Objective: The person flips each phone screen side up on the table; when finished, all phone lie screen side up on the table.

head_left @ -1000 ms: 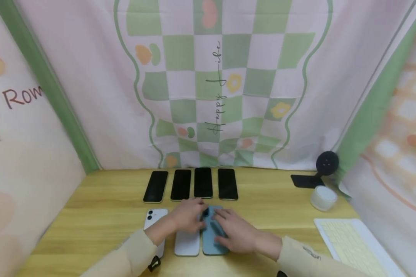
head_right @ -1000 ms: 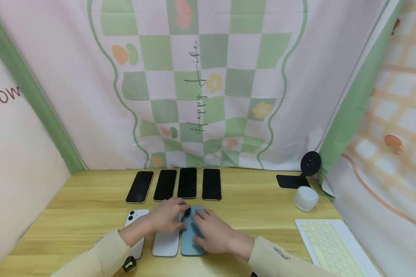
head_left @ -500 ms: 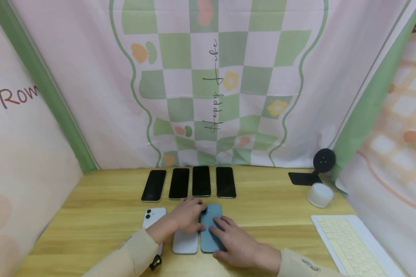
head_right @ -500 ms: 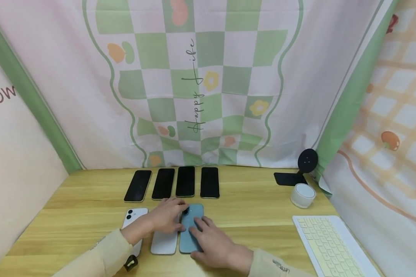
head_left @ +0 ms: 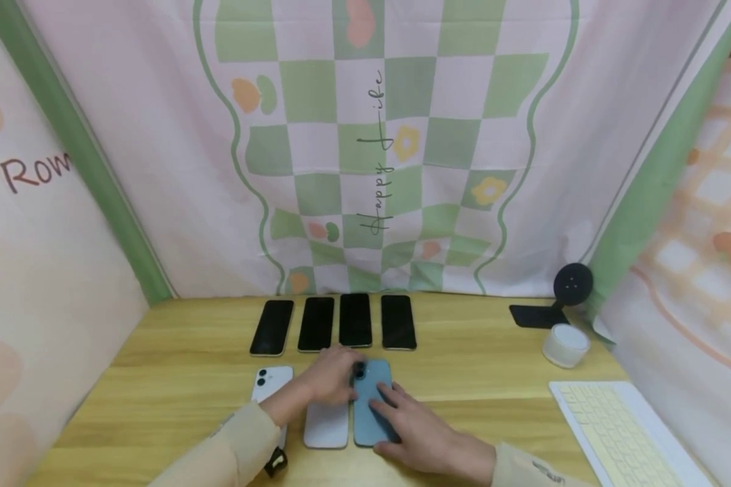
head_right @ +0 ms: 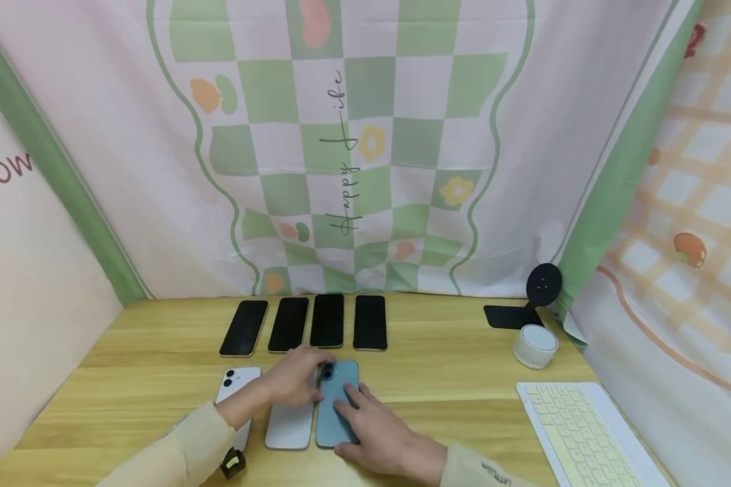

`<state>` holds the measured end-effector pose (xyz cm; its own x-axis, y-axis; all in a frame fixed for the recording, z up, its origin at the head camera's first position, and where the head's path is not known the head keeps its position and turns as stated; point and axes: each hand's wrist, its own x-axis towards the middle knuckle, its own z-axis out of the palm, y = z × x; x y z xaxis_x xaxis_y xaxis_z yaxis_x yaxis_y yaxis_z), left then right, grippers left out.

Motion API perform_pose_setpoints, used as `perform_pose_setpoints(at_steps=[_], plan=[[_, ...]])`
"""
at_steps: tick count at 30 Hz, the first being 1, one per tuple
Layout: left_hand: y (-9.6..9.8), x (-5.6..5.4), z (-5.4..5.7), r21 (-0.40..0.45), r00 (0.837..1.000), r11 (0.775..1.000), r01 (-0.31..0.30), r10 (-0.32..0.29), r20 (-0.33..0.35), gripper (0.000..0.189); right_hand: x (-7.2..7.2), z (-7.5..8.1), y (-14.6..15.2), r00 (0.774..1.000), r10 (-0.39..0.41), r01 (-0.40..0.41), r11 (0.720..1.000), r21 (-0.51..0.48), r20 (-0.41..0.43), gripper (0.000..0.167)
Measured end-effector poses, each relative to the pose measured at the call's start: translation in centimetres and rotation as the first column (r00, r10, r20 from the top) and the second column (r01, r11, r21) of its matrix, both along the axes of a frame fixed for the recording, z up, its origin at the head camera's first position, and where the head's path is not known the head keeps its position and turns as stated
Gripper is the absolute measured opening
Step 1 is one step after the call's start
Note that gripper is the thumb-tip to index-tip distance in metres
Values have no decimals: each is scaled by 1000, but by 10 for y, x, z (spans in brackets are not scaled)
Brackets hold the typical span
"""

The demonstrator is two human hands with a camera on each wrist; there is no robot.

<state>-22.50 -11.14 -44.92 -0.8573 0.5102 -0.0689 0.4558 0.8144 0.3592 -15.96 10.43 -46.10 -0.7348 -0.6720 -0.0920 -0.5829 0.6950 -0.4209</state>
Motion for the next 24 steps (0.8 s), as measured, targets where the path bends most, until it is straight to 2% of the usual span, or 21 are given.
perform_pose_setpoints(at_steps=[3,7,13,19,24], plan=[[1,-2,0,112,999,993,-31,26,48,61,0,0,2,1000,7,-7,1000,-5,-7,66],[1,-5,-1,217,991,973,-80,55,121,62,-1,1,4,1000,18,-18,1000,-16,-22,66],[1,-8,-3,331,985,938,-103,48,168,56,-4,2,6,997,25,-28,999,-47,-72,65],[5,-7,-2,403,979,905,-138,62,196,52,-5,3,9,998,13,-17,998,-67,-56,66],[7,-2,-4,477,966,852,-215,115,231,51,-5,3,11,999,11,-14,997,-73,-42,67]])
